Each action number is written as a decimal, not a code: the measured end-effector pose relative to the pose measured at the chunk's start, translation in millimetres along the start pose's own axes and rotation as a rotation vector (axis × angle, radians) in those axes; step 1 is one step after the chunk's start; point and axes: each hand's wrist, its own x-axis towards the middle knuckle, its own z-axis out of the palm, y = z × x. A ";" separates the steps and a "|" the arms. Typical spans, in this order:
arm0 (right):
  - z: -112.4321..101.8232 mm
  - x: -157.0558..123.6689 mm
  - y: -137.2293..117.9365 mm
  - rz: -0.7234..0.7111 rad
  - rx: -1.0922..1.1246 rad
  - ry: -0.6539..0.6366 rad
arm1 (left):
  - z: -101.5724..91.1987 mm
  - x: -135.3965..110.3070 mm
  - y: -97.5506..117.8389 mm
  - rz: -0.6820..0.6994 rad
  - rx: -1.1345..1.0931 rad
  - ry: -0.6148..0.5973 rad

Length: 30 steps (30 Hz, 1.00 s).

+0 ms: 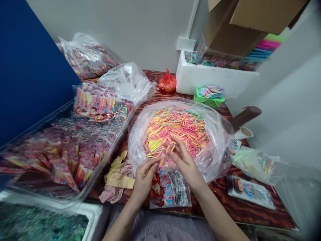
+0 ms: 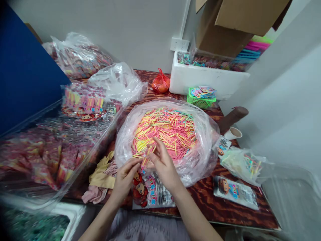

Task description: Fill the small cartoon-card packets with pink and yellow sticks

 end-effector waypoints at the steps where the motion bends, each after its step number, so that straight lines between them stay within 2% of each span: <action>1: 4.0 -1.7 -0.7 -0.056 -0.043 0.035 | -1.2 -0.3 0.4 -0.010 -0.017 0.011; 3: 12.8 -4.4 0.8 -0.161 -0.168 0.084 | -4.5 -1.1 1.6 -0.038 -0.046 0.029; 6: 25.8 -7.2 8.1 -0.246 -0.337 0.053 | -12.1 -3.0 3.1 -0.110 -0.076 0.038; 13: 43.0 -4.4 19.0 -0.263 -0.425 0.009 | -36.4 -5.7 -1.4 -0.262 -0.143 0.007; 17: 42.2 2.1 17.0 -0.211 -0.384 -0.137 | -41.0 -3.6 -2.7 -0.271 -0.167 -0.002; 20: 37.9 7.5 17.4 -0.169 -0.248 -0.320 | -39.6 -0.7 -0.1 -0.281 -0.186 -0.023; 22: 30.7 15.8 21.2 -0.124 -0.122 -0.357 | -40.0 1.5 1.4 -0.317 -0.201 0.025; 24: 16.7 32.0 28.6 -0.078 -0.053 -0.277 | -43.8 4.1 1.1 -0.357 -0.224 0.121; 26: -4.4 56.5 38.6 -0.095 -0.141 -0.110 | -50.8 7.7 -1.9 -0.382 -0.238 0.222; 28: -29.1 86.0 48.9 -0.227 -0.495 0.064 | -58.1 12.7 -8.5 -0.375 -0.203 0.299; 30: -50.8 114.3 57.3 -0.334 -0.939 0.155 | -62.7 18.8 -18.4 -0.336 -0.114 0.361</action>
